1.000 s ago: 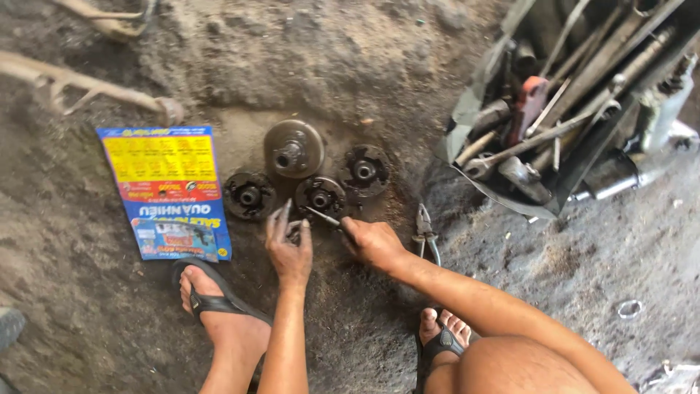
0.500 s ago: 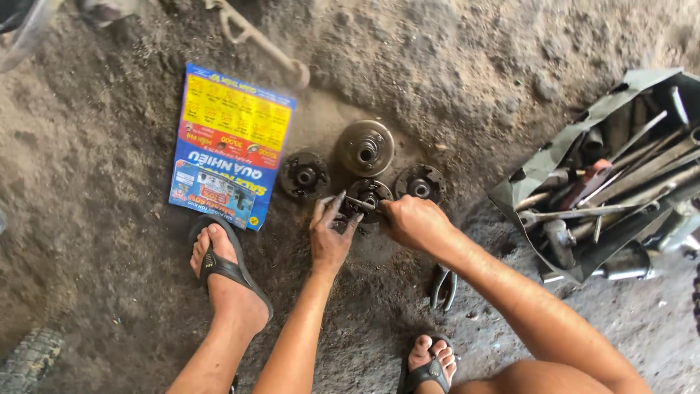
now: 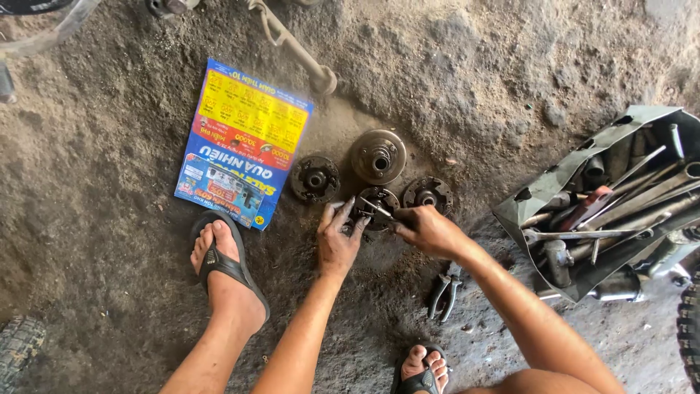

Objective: Repairing and assembling motorcycle engine and clutch components.

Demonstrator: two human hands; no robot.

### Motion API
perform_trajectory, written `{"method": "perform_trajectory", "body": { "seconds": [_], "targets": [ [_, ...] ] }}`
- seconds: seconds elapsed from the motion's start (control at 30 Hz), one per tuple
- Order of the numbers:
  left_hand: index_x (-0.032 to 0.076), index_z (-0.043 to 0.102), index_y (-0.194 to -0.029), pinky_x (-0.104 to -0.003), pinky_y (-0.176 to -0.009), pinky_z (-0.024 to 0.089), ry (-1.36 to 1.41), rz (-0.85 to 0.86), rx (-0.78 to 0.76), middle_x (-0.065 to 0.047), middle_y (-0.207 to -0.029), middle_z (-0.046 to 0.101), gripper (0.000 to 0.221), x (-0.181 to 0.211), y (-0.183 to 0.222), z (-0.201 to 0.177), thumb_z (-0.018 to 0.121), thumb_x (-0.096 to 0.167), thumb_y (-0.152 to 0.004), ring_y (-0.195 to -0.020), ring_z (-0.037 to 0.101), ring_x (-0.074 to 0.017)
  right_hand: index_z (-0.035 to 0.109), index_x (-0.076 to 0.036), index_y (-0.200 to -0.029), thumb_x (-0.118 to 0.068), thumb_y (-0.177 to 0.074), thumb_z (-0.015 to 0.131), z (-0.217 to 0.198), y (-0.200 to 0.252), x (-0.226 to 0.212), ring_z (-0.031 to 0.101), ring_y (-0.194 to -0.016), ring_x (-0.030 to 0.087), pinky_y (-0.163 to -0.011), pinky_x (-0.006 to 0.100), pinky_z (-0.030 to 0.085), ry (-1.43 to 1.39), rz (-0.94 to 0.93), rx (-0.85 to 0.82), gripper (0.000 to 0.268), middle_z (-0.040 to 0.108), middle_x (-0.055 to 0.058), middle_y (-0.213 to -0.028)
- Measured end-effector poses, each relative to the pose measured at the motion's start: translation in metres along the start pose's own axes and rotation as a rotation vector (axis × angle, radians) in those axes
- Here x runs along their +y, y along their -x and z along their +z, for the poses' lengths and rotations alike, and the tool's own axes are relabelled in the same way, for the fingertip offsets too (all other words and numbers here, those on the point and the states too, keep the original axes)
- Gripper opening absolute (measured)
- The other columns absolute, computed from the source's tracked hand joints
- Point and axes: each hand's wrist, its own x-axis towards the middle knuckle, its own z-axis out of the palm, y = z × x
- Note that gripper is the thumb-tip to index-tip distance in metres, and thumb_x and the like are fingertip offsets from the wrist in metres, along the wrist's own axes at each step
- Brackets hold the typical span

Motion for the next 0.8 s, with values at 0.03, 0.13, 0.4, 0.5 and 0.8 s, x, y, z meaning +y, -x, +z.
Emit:
{"method": "perform_trajectory", "body": {
  "seconds": [0.03, 0.13, 0.4, 0.5, 0.8],
  "targets": [
    [0.005, 0.07, -0.129, -0.037, -0.091, 0.056, 0.001, -0.001, 0.003, -0.012, -0.117, 0.064, 0.048, 0.0, 0.0, 0.001, 0.082, 0.02, -0.085, -0.107, 0.066, -0.0277, 0.071, -0.007, -0.124, -0.024, -0.096, 0.065, 0.006, 0.002, 0.002, 0.078, -0.085, 0.025, -0.083, 0.041, 0.062, 0.003, -0.001, -0.002, 0.034, 0.078, 0.014, -0.105],
    [0.002, 0.071, -0.127, -0.038, -0.09, 0.056, 0.015, -0.043, 0.013, -0.012, -0.115, 0.064, 0.045, 0.003, 0.0, 0.002, 0.082, 0.017, -0.086, -0.105, 0.066, -0.0275, 0.066, -0.002, -0.128, -0.024, -0.097, 0.067, 0.022, 0.011, -0.006, 0.075, -0.087, 0.025, -0.079, 0.043, 0.059, -0.121, -0.047, 0.12, 0.038, 0.075, 0.015, -0.107],
    [0.002, 0.076, -0.113, -0.038, -0.086, 0.056, 0.018, -0.26, -0.018, -0.01, -0.102, 0.069, 0.032, 0.019, -0.011, -0.001, 0.078, 0.01, -0.082, -0.093, 0.069, -0.0249, 0.064, -0.001, -0.098, -0.022, -0.099, 0.062, 0.053, 0.028, -0.049, 0.066, -0.054, 0.029, -0.051, 0.047, 0.053, 0.001, 0.022, 0.362, 0.021, 0.067, 0.017, -0.066],
    [-0.002, 0.077, -0.103, -0.041, -0.081, 0.053, -0.007, -0.189, 0.01, -0.013, -0.097, 0.071, 0.027, 0.018, -0.018, -0.007, 0.081, 0.008, -0.078, -0.089, 0.068, -0.029, 0.059, -0.001, -0.104, -0.019, -0.104, 0.054, 0.055, 0.025, -0.066, 0.066, -0.054, 0.032, -0.048, 0.047, 0.055, 0.267, 0.085, 0.324, 0.019, 0.067, 0.017, -0.07],
    [-0.002, 0.074, -0.087, -0.042, -0.074, 0.054, -0.012, -0.193, -0.024, -0.013, -0.088, 0.07, 0.014, 0.008, -0.025, -0.008, 0.076, 0.005, -0.075, -0.079, 0.069, -0.0298, 0.063, 0.0, -0.097, -0.008, -0.093, 0.052, 0.014, 0.011, -0.112, 0.074, -0.083, 0.038, -0.076, 0.05, 0.06, 0.508, 0.068, 0.155, 0.014, 0.074, 0.02, -0.082]
  ]
}}
